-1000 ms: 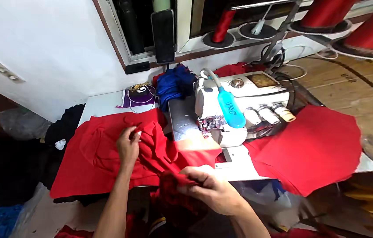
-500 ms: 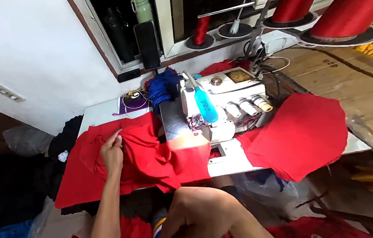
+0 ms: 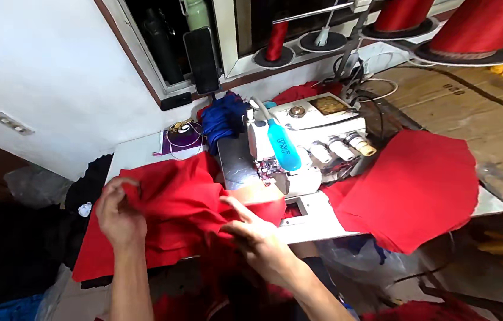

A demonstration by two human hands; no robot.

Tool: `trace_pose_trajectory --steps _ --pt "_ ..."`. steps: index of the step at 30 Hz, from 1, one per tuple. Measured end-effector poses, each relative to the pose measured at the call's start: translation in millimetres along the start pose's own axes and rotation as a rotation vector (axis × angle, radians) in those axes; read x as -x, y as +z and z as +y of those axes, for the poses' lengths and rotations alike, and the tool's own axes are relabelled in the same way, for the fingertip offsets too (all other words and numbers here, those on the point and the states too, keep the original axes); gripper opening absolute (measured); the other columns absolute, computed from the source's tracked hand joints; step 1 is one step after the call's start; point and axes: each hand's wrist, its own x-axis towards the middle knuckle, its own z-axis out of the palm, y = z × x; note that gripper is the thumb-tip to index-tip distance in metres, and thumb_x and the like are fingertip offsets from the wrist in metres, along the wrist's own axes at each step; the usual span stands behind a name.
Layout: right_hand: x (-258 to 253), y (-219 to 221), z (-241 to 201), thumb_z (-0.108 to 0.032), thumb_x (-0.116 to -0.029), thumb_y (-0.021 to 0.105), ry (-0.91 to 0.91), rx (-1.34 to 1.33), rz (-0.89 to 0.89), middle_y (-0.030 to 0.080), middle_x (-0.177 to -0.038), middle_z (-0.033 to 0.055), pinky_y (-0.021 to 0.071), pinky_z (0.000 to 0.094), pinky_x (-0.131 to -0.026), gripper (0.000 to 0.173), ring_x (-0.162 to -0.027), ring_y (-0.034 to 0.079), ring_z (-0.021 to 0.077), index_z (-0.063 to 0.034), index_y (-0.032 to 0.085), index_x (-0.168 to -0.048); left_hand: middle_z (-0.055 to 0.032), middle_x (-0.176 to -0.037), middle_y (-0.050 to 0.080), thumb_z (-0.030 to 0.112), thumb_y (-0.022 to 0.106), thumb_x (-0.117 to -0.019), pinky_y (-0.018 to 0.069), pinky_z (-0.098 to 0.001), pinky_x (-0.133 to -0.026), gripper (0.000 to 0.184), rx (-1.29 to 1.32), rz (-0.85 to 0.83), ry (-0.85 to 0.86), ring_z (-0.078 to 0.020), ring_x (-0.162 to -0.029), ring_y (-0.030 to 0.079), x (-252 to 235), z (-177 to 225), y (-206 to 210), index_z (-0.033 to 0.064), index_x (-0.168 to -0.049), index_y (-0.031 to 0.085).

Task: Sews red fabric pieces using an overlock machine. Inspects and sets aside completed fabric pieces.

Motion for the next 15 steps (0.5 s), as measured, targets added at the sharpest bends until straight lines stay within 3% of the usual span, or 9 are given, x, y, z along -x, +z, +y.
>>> trace_pose_trajectory --steps 2,3,5,7,8,10,11,13,15 --pt "-8 8 12 -0.016 -0.1008 0.054 0.163 0.204 -0.166 0.049 -0.156 0.0101 0.0583 0.0529 -0.079 0.023 -0.103 0.072 0.0328 -0.0141 0.075 -0.112 0.0102 -0.078 0.069 0.011 0.033 -0.0952 0.0538 -0.0201 -0.066 0.041 -0.060 0.073 -0.020 -0.0018 -0.071 0.064 34 -10 -23 0.0207 -0.081 0.070" --pt "-8 14 17 -0.016 -0.1028 0.050 0.204 0.268 -0.288 0.049 -0.156 0.0111 0.0573 0.0555 -0.079 0.027 -0.102 0.071 0.0361 -0.0122 0.073 -0.116 0.0096 -0.076 0.069 0.008 0.032 -0.0937 0.0532 -0.0191 -0.064 0.041 -0.098 0.115 -0.033 -0.0016 -0.068 0.063 48 -14 -33 0.0185 -0.079 0.069" --pt "5 33 28 -0.014 -0.1010 0.053 0.145 0.326 -0.334 0.068 -0.129 0.0157 0.0583 0.0561 -0.073 0.025 -0.093 0.073 0.0371 -0.0070 0.074 -0.112 0.0104 -0.074 0.069 0.003 0.032 -0.0917 0.0524 -0.0175 -0.063 0.041 -0.178 0.203 -0.046 -0.0002 -0.066 0.062 64 -19 -50 0.0165 -0.076 0.067" --pt "23 45 32 -0.014 -0.0971 0.059 0.084 0.346 -0.292 0.072 -0.102 0.0160 0.0575 0.0534 -0.063 0.018 -0.080 0.072 0.0349 -0.0055 0.073 -0.103 0.0120 -0.071 0.067 0.000 0.032 -0.0896 0.0514 -0.0165 -0.062 0.039 -0.268 0.274 -0.059 0.0011 -0.064 0.061 72 -21 -61 0.0152 -0.074 0.064" --pt "29 48 35 -0.014 -0.0946 0.062 0.062 0.359 -0.267 0.071 -0.095 0.0151 0.0572 0.0520 -0.059 0.015 -0.076 0.072 0.0335 -0.0061 0.074 -0.099 0.0123 -0.071 0.066 -0.001 0.034 -0.0892 0.0510 -0.0167 -0.062 0.036 -0.327 0.290 -0.066 0.0016 -0.064 0.060 72 -23 -65 0.0140 -0.074 0.063" --pt "37 49 40 -0.015 -0.0950 0.062 0.115 0.344 -0.317 0.072 -0.097 0.0149 0.0571 0.0528 -0.062 0.016 -0.078 0.072 0.0333 -0.0059 0.074 -0.100 0.0103 -0.071 0.064 0.001 0.039 -0.0908 0.0513 -0.0182 -0.063 0.029 -0.574 0.271 -0.099 0.0013 -0.065 0.060 73 -25 -67 0.0102 -0.076 0.063" --pt "37 48 40 -0.015 -0.0964 0.060 0.164 0.319 -0.364 0.072 -0.100 0.0153 0.0573 0.0536 -0.066 0.018 -0.082 0.072 0.0338 -0.0053 0.074 -0.102 0.0025 -0.076 0.065 0.004 0.044 -0.0942 0.0526 -0.0262 -0.069 0.026 -0.770 0.212 -0.135 -0.0056 -0.072 0.062 71 -22 -62 0.0043 -0.082 0.066" --pt "35 45 41 -0.015 -0.0970 0.058 0.252 0.269 -0.436 0.071 -0.105 0.0159 0.0567 0.0546 -0.072 0.020 -0.089 0.072 0.0342 -0.0043 0.073 -0.105 -0.0189 -0.100 0.071 0.008 0.049 -0.0998 0.0511 -0.0541 -0.090 0.027 -1.018 -0.035 -0.198 -0.0335 -0.101 0.066 58 -20 -43 -0.0031 -0.100 0.073" --pt "33 44 42 -0.015 -0.0970 0.058 0.320 0.236 -0.481 0.071 -0.111 0.0156 0.0559 0.0550 -0.079 0.022 -0.097 0.071 0.0335 -0.0048 0.073 -0.109 -0.0203 -0.123 0.066 0.012 0.050 -0.0977 0.0419 -0.0600 -0.106 0.029 -1.080 -0.335 -0.180 -0.0404 -0.125 0.056 44 -35 -12 0.0017 -0.110 0.074"
